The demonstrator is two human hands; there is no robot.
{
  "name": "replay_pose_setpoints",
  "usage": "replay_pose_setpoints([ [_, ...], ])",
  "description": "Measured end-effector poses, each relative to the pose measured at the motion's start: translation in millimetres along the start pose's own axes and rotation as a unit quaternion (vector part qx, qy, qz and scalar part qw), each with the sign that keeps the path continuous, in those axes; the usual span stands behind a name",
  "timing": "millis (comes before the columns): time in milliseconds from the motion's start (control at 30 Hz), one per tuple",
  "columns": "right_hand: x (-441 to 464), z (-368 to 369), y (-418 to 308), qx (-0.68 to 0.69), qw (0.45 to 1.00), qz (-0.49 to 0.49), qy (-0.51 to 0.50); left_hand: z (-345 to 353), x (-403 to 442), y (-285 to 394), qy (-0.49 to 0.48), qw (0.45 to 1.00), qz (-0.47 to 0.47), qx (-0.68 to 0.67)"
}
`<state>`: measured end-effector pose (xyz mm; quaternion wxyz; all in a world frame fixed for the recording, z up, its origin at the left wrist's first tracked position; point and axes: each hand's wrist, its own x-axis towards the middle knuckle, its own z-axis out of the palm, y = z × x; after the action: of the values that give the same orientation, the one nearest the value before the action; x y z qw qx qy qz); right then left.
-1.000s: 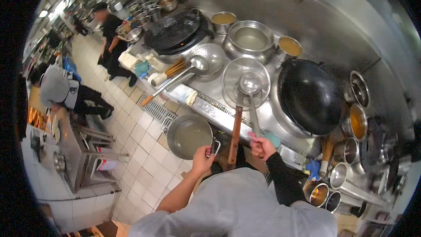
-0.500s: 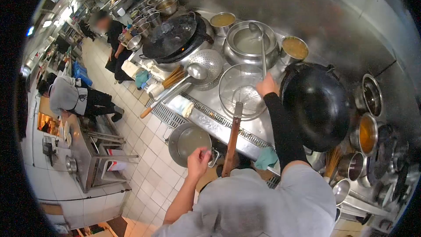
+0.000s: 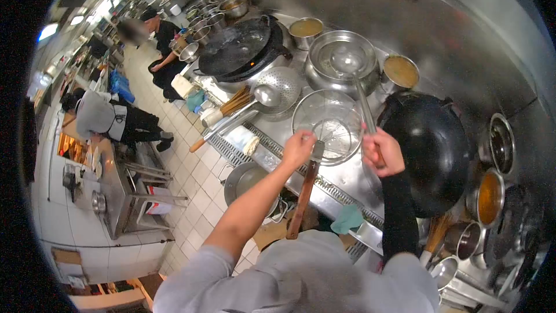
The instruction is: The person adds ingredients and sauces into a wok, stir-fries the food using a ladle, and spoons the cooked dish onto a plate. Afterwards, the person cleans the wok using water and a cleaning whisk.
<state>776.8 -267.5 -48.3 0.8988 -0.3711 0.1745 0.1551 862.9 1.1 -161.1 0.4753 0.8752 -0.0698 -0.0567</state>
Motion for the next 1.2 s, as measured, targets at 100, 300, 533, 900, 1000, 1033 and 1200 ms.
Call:
replay_pose_setpoints([
  [100, -54, 15, 15, -0.019, 0.999, 0.008, 0.036, 44, 54, 3, 0.006, 0.996, -0.016, 0.086],
  [300, -113, 21, 53, -0.002, 0.998, 0.035, 0.059, 91, 105, 9, -0.021, 0.981, -0.091, 0.169],
  [533, -131, 16, 99, 0.037, 0.994, 0.058, 0.081, 76, 96, 9, -0.004, 0.961, -0.115, 0.254],
  [900, -102, 73, 151, 0.155, 0.987, 0.017, 0.038, 42, 19, 27, -0.209, 0.968, -0.063, -0.124],
  [1000, -81, 61, 168, 0.094, 0.995, 0.013, 0.024, 48, -14, 29, -0.295, 0.925, -0.101, -0.218],
  [1033, -71, 50, 176, 0.064, 0.998, 0.011, 0.025, 48, -18, 28, -0.275, 0.933, -0.109, -0.202],
  [1200, 14, -32, 138, -0.194, 0.978, 0.055, 0.048, 24, -23, 23, -0.179, 0.981, -0.062, -0.053],
])
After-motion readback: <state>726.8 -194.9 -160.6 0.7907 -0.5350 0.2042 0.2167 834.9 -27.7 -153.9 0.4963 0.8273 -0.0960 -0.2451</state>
